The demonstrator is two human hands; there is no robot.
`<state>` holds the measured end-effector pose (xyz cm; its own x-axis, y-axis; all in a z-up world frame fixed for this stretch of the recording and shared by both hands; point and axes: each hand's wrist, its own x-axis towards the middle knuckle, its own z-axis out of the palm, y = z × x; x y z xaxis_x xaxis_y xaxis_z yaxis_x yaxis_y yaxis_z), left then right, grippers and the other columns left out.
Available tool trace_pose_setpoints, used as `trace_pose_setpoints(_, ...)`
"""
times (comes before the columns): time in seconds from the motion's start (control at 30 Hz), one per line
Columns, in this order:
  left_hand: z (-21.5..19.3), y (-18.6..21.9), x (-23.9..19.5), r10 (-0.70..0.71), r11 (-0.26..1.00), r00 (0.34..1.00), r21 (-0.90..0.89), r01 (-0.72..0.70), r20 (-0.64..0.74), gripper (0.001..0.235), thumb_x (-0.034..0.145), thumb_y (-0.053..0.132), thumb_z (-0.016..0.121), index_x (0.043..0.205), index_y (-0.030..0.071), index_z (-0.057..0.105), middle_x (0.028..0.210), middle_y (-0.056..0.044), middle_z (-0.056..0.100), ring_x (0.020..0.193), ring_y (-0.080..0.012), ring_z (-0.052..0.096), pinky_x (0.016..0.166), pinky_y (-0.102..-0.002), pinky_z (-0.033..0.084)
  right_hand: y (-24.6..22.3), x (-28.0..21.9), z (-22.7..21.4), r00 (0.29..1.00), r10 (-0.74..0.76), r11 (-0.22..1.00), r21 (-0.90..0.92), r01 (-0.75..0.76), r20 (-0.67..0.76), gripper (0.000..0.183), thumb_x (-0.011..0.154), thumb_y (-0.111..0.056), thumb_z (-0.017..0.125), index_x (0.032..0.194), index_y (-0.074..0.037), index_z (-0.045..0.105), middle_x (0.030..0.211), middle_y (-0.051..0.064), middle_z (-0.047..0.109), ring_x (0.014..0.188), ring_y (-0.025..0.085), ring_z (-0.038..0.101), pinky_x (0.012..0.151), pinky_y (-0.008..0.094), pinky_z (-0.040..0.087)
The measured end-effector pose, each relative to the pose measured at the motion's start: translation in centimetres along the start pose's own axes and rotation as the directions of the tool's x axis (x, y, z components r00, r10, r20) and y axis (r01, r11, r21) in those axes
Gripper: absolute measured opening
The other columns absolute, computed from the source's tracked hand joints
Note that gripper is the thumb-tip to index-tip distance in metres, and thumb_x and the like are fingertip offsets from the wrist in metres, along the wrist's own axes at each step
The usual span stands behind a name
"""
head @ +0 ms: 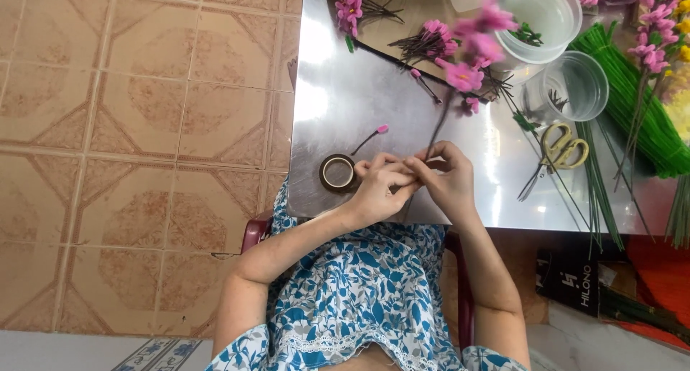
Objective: Attaching artificial flowers to a branch using floral tape to create a decorative arrangement.
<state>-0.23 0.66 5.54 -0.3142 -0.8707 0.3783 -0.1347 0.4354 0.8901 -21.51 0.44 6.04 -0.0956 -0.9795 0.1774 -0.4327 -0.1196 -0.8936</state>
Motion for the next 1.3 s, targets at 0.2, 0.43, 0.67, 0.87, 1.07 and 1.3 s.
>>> trace_pose_setpoints(0.2, 1.3, -4.4, -0.5, -0.121, 0.964, 0.990, -0.227, 0.135, 0.074, 0.018, 0.125, 0.018, 0.084, 0.131, 0.028, 0.098, 0.105, 0.012, 0.088, 0.137, -0.0137, 0.070, 0.133, -0.039, 0.055, -4.1, -1.7, -1.4, 0.951, 0.082, 0.965, 0.214, -0.150, 0.297, 0.043, 0.129, -0.007, 0.074, 0.170, 0.005, 0.078, 0.154, 0.021, 0.090, 0.126, 0.028, 0.089, 0.095, 0.051, 0.081)
trace_pose_setpoints(0.43, 1.3, -2.8, -1.0, -0.085, 0.982, 0.995, -0.163, 0.094, 0.060, 0.029, 0.123, 0.017, 0.087, 0.151, 0.020, 0.095, 0.120, 0.004, 0.091, 0.141, -0.0196, 0.065, 0.133, -0.039, 0.054, -2.3, -2.4, -1.8, 0.967, 0.085, 0.978, 0.165, -0.126, 0.239, 0.036, 0.128, 0.000, 0.072, 0.161, 0.007, 0.085, 0.146, 0.024, 0.090, 0.123, 0.030, 0.087, 0.094, 0.052, 0.080)
trace_pose_setpoints(0.67, -0.3, -1.0, -0.4, -0.026, 0.999, 0.999, 0.038, 0.024, 0.045, 0.022, 0.118, 0.022, 0.092, 0.138, 0.019, 0.100, 0.111, 0.001, 0.094, 0.140, -0.0250, 0.068, 0.129, -0.040, 0.060, -1.5, -3.1, -0.3, 0.999, 0.042, 0.997, 0.058, -0.044, 0.025, 0.029, 0.124, 0.006, 0.078, 0.150, 0.004, 0.092, 0.136, 0.025, 0.092, 0.115, 0.036, 0.094, 0.083, 0.047, 0.081)
trace_pose_setpoints(0.87, -0.9, -0.3, -0.3, -0.073, 0.997, 0.997, -0.015, 0.073, -0.020, 0.015, 0.116, 0.023, 0.096, 0.130, 0.018, 0.101, 0.108, -0.002, 0.100, 0.144, -0.0256, 0.081, 0.125, -0.037, 0.066, -1.9, -2.8, 0.6, 0.998, -0.052, 0.996, -0.076, 0.048, -0.047, 0.024, 0.123, 0.006, 0.083, 0.143, 0.004, 0.095, 0.131, 0.025, 0.095, 0.112, 0.039, 0.095, 0.078, 0.044, 0.080)
trace_pose_setpoints(1.07, -0.7, -0.8, 0.1, -0.173, 0.975, 0.985, -0.143, 0.169, -0.020, 0.019, 0.117, 0.029, 0.097, 0.132, 0.019, 0.102, 0.114, -0.003, 0.101, 0.148, -0.0261, 0.084, 0.121, -0.037, 0.070, -2.9, -2.3, 0.2, 0.993, -0.086, 0.991, -0.108, 0.077, -0.080, 0.022, 0.120, 0.007, 0.087, 0.141, 0.004, 0.095, 0.131, 0.028, 0.095, 0.115, 0.043, 0.094, 0.082, 0.047, 0.079)
trace_pose_setpoints(1.3, -1.5, 1.1, 0.8, -0.227, 0.965, 0.973, -0.145, 0.219, -0.044, 0.021, 0.117, 0.034, 0.096, 0.129, 0.017, 0.101, 0.104, -0.006, 0.097, 0.162, -0.0356, 0.074, 0.112, -0.033, 0.077, -3.5, -0.9, -0.2, 0.998, -0.012, 0.999, -0.053, 0.009, -0.061, 0.027, 0.115, 0.007, 0.093, 0.140, 0.000, 0.097, 0.131, 0.022, 0.096, 0.111, 0.033, 0.095, 0.085, 0.040, 0.078)
